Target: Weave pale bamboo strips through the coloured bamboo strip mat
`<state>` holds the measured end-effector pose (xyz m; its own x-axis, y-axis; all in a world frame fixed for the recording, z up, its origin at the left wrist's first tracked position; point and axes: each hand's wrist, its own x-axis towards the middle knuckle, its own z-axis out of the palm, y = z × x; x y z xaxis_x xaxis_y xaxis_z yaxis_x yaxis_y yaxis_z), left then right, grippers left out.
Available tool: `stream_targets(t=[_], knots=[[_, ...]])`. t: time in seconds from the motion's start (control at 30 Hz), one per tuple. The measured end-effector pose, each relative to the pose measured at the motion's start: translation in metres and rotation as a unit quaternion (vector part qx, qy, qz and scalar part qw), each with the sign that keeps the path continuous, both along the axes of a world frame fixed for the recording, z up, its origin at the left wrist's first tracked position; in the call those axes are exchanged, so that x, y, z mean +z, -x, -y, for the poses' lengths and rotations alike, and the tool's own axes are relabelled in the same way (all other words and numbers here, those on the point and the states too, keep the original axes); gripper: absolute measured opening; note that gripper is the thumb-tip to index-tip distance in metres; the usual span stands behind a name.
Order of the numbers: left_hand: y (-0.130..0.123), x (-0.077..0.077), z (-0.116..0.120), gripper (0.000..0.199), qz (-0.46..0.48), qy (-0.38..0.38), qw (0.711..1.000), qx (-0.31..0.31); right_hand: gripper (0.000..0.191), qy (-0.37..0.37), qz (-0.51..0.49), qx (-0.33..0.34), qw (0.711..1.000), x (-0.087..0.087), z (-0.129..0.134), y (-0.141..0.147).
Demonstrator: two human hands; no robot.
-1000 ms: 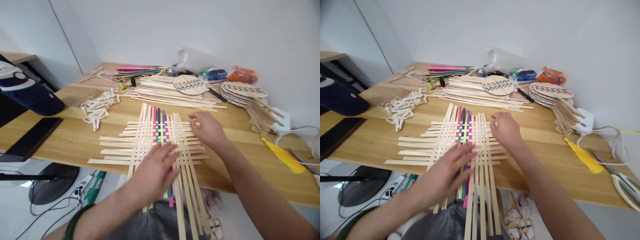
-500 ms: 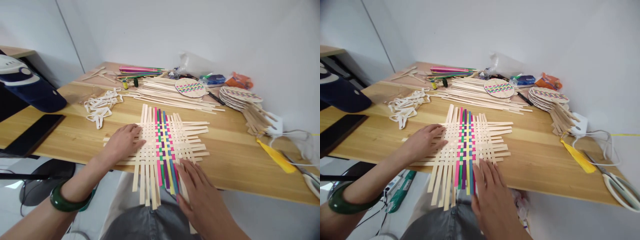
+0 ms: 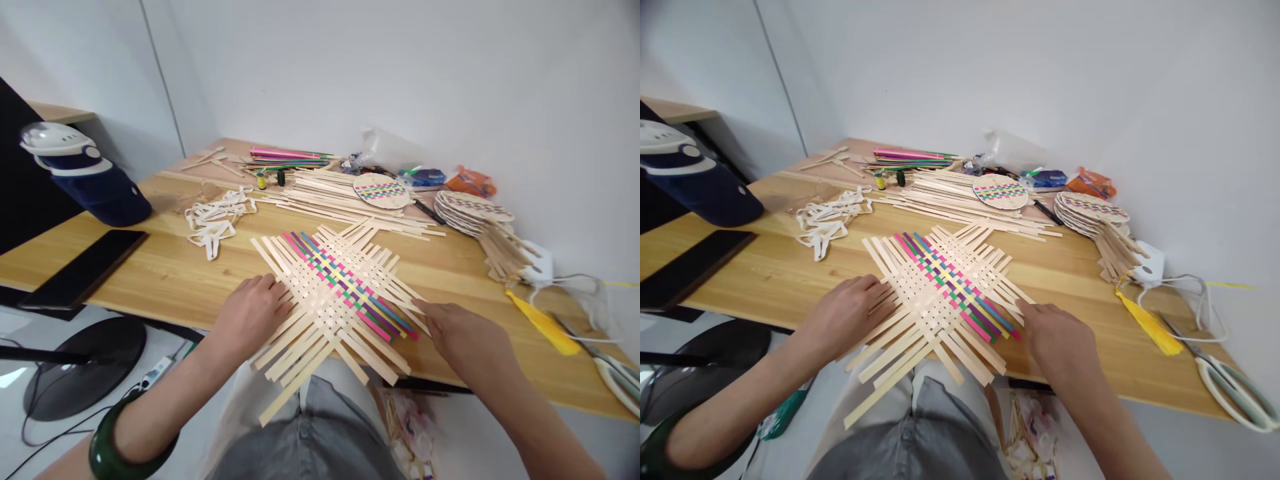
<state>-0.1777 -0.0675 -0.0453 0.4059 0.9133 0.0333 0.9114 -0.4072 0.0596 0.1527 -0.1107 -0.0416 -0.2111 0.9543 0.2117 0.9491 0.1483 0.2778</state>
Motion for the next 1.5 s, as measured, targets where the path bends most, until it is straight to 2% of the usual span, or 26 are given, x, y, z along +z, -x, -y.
stream_targets(t=[0.17,0.33,0.43,0.53,0.6,0.67,0.77,0.83,0.9,0.97,1.1,1.27,1.4,1.5], knots=[[-0.006,0.007,0.01,0.027,0.003,0.031,0.999,0.019,0.033,0.005,-0.029,0.03,0.999,-0.003,-0.027,-0.015],[-0.015,0.018,0.027,0.032,0.058,0.138,0.987,0.062,0.031,-0.041,-0.025,0.069,0.996,-0.013,-0.053,-0.031],[-0.02,0.025,0.036,0.039,0.081,0.217,0.972,0.04,0.031,-0.08,-0.051,0.078,0.992,-0.025,-0.068,-0.034],[-0.017,0.027,0.034,0.045,0.096,0.256,0.962,0.025,0.033,-0.064,-0.091,0.083,0.99,-0.034,-0.08,-0.032],[-0.009,0.025,0.026,0.044,0.11,0.231,0.966,0.04,0.035,-0.03,-0.099,0.083,0.991,-0.035,-0.085,-0.029],[0.001,0.019,0.014,0.041,0.127,0.175,0.974,0.062,0.04,-0.004,-0.097,0.085,0.992,-0.031,-0.087,-0.025],[0.015,0.008,-0.004,0.032,0.169,0.078,0.979,0.08,0.05,-0.01,-0.142,0.124,0.982,-0.022,-0.082,-0.011],[0.017,0.001,-0.014,0.028,0.199,0.022,0.977,0.076,0.046,-0.035,-0.206,0.149,0.966,-0.018,-0.078,0.005],[0.011,-0.003,-0.022,0.025,0.215,-0.024,0.975,0.056,0.035,-0.06,-0.258,0.142,0.954,-0.018,-0.075,0.027],[0.001,-0.007,-0.028,0.024,0.212,-0.059,0.975,0.023,0.026,-0.053,-0.278,0.137,0.949,-0.021,-0.074,0.049],[-0.016,-0.015,-0.039,0.022,0.175,-0.072,0.981,-0.028,0.019,-0.027,-0.245,0.157,0.957,-0.032,-0.081,0.081],[-0.01,-0.027,-0.044,0.031,0.167,-0.048,0.985,-0.025,0.019,-0.031,-0.151,0.188,0.97,-0.041,-0.087,0.092],[-0.006,-0.031,-0.043,0.027,0.166,-0.069,0.983,-0.038,0.019,-0.055,-0.125,0.193,0.972,-0.04,-0.087,0.096],[-0.011,-0.031,-0.044,0.029,0.119,-0.092,0.988,-0.045,0.019,-0.071,-0.145,0.2,0.966,-0.036,-0.088,0.104]])
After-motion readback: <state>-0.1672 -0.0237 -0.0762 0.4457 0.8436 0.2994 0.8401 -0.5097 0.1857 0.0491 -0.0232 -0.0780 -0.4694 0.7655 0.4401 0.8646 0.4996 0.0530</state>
